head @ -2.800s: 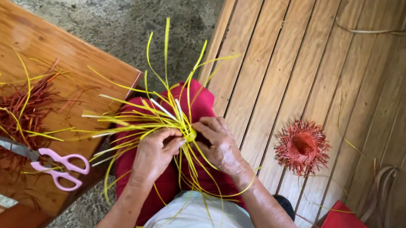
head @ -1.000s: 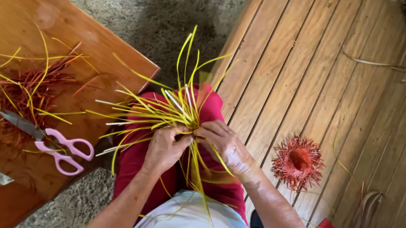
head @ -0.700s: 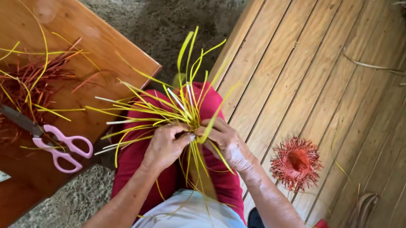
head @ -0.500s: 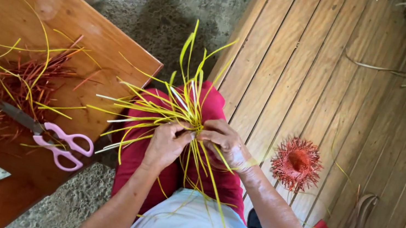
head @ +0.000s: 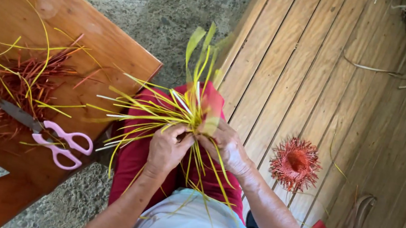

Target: Weaving yellow and red natural fibers into a decorative pattern

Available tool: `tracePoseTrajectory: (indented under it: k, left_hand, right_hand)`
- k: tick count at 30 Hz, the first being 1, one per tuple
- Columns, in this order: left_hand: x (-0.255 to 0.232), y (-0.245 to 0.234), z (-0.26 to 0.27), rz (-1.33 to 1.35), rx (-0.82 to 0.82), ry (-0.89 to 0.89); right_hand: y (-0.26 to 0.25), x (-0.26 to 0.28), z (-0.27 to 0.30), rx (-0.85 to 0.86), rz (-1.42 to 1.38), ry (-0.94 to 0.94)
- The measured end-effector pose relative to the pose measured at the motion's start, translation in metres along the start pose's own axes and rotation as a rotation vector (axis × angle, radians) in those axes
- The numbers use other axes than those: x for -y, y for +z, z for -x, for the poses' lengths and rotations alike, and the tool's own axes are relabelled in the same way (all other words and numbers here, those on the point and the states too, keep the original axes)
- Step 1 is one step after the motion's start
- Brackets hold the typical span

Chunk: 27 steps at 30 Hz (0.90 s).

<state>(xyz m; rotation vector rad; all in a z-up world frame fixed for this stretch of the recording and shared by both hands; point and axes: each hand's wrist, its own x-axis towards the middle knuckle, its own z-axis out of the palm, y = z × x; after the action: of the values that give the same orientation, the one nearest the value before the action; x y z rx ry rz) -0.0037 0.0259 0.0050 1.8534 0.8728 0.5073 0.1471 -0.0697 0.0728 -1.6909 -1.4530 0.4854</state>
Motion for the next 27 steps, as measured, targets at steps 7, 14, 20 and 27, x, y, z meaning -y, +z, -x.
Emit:
tracePoseTrajectory:
  k: [7,14,20,27]
  left_hand:
    - [0.003,-0.011,-0.008,0.121,0.187,-0.186]
    - [0.000,-0.013,-0.015,-0.272,0.139,0.201]
    - [-0.009,-0.013,-0.012,-0.318,-0.032,0.275]
    - [-0.039,-0.010,0.005,-0.192,-0.077,0.205]
  right_hand:
    - [0.019,-0.050,0.049,0.013,0.029,-0.068]
    - [0.022,-0.049,0.054,-0.096,-0.039,-0.091]
    - [0.025,-0.051,0.055,-0.142,-0.064,-0.120]
    - [0.034,-0.065,0.063,-0.150,-0.056,-0.172]
